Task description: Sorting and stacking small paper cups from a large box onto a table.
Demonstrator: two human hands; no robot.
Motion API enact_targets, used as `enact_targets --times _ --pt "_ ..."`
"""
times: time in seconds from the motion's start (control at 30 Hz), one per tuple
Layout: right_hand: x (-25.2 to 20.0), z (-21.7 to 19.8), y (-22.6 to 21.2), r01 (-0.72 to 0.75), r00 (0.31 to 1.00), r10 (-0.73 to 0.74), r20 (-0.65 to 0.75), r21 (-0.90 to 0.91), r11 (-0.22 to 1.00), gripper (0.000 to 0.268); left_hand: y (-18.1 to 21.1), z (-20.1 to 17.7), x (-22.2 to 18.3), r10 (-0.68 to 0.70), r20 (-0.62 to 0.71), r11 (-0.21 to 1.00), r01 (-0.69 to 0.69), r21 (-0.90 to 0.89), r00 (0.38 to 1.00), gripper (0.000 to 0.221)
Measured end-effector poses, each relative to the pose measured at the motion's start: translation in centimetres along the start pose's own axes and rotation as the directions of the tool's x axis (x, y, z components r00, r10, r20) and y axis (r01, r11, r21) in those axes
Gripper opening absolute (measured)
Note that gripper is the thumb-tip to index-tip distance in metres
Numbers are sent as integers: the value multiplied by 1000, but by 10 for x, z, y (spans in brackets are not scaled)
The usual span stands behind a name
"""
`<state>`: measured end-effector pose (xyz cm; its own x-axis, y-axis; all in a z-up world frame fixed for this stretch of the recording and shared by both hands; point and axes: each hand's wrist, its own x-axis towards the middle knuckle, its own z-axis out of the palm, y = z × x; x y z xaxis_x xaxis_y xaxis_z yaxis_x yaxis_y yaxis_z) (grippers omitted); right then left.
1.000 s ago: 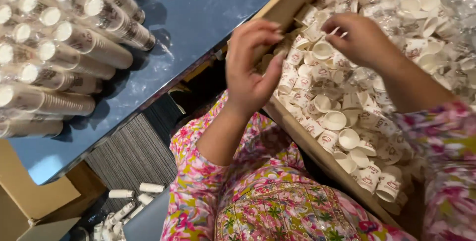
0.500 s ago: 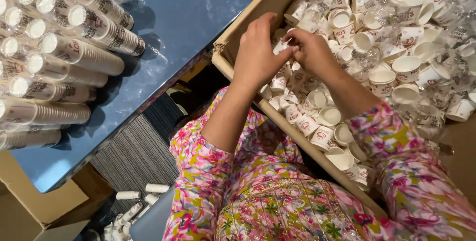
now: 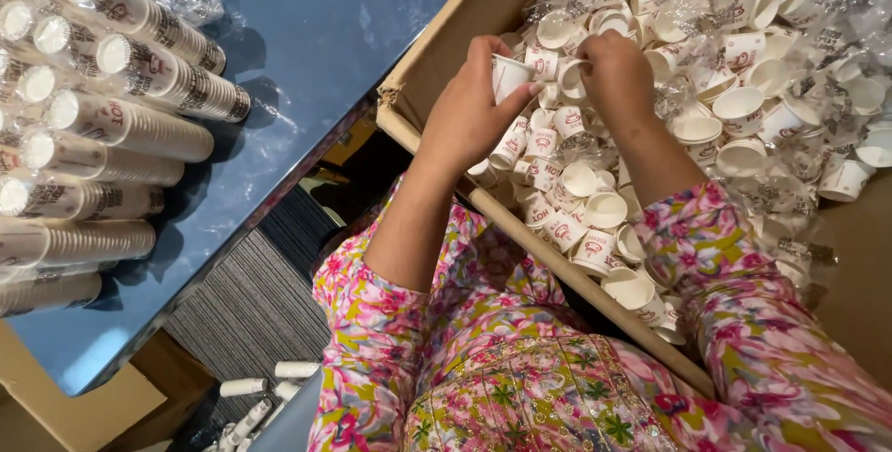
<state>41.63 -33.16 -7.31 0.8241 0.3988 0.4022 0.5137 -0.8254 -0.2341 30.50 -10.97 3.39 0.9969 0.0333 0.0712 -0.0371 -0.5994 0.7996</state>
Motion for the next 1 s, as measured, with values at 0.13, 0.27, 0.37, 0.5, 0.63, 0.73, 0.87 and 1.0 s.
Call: enact_targets --times 0.13,0.27,0.37,0.5,0.63,0.73,0.87,1.0 --pt "3 -54 -14 -183 981 192 32 480 858 12 13 -8 -4 130 -127 991 -130 10 983 70" --pt "-1 -100 -37 -183 982 146 122 825 535 12 17 -7 -4 54 -68 988 -43 149 996 58" --pt "-6 -117 -51 -159 987 85 134 822 547 15 19 -9 -7 81 -60 985 -70 160 995 61" --pt "-4 -134 -52 35 998 -62 18 669 743 28 23 -10 -7 46 -48 987 -38 156 998 63" --pt "-8 -133 -43 -226 971 48 235 828 514 22 21 -9 -6 144 -8 983 -142 113 990 65" --pt "-9 -134 -50 -152 978 -56 202 866 476 25 25 -12 -8 224 199 975 -220 -43 954 82" --pt "-7 -132 -28 -20 1000 15 14 830 558 23 10 -4 -8 305 132 952 -302 -44 943 89" --pt "3 -146 -22 -178 922 -41 385 515 839 24 13 -8 -9 259 -6 956 -257 -140 966 100"
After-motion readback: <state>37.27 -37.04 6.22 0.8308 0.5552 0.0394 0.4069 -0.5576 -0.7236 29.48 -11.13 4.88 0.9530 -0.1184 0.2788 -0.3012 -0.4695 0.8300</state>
